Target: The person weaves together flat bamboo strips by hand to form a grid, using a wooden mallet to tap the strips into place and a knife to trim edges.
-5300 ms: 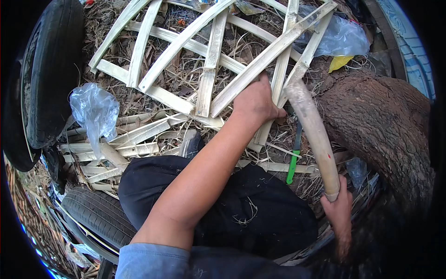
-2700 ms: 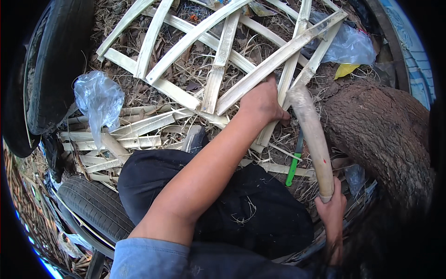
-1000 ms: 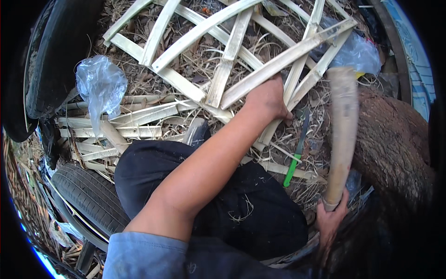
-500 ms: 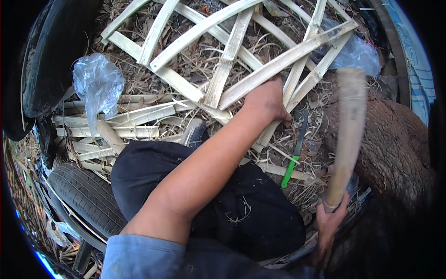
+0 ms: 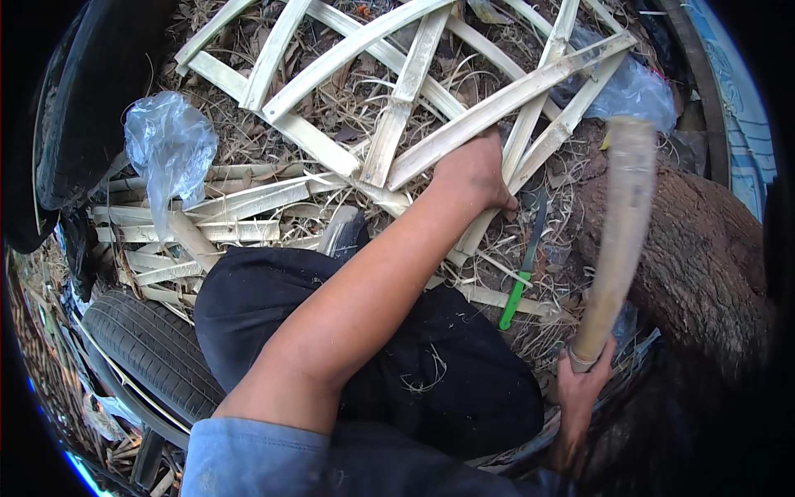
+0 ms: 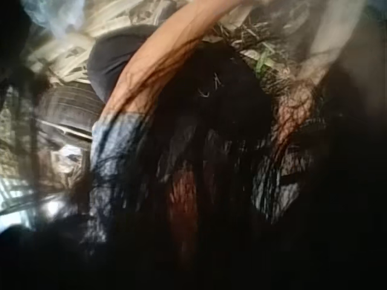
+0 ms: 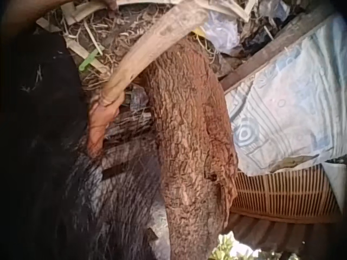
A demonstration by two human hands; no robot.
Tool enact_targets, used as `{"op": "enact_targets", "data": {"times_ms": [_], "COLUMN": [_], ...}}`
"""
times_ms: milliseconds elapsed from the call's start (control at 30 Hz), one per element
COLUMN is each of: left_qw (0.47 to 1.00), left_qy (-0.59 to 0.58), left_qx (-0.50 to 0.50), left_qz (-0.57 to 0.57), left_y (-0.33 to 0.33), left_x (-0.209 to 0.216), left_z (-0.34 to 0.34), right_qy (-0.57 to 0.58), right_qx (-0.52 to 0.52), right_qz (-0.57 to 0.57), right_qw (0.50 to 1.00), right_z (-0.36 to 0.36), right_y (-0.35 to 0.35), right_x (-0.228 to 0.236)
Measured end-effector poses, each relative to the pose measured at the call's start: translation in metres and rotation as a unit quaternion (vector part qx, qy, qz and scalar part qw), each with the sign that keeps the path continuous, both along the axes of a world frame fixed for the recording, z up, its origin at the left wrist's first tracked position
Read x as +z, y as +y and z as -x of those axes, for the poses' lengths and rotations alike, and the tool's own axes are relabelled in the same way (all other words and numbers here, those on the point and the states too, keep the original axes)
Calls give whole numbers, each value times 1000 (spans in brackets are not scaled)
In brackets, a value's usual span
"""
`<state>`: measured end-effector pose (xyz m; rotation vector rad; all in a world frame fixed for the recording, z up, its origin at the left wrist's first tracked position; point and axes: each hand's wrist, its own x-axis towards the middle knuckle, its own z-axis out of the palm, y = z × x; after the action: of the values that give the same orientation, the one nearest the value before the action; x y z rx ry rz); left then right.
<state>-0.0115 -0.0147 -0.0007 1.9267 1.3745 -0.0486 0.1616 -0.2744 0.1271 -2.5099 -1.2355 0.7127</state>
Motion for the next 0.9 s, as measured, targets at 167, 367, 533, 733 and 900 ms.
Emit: {"op": "enact_targets", "data": {"times_ms": [167, 367, 533, 733, 900], "left_qw": [986, 991, 979, 991, 989], "left_qy": [-32, -34, -45, -24, -34], "left_qx": [-32, -33, -28, -38, -43], "left_qz": [158, 127, 198, 125, 138], "left_y": [28, 22, 32, 25, 13], "left_x": [2, -2, 6, 3, -3], "left_z": [-2, -3, -5, -4, -2], "right_qy": [-22, -7, -45, 11, -86], "right_qx": [47, -28, -32, 4, 96], "right_qz": [93, 28, -44, -67, 15], "right_qw": [994, 999, 998, 998, 992], "right_z": [-10, -10, -13, -14, -10], "right_y": [7, 13, -10, 2, 9], "right_x": [-12, -5, -6, 7, -2]}}
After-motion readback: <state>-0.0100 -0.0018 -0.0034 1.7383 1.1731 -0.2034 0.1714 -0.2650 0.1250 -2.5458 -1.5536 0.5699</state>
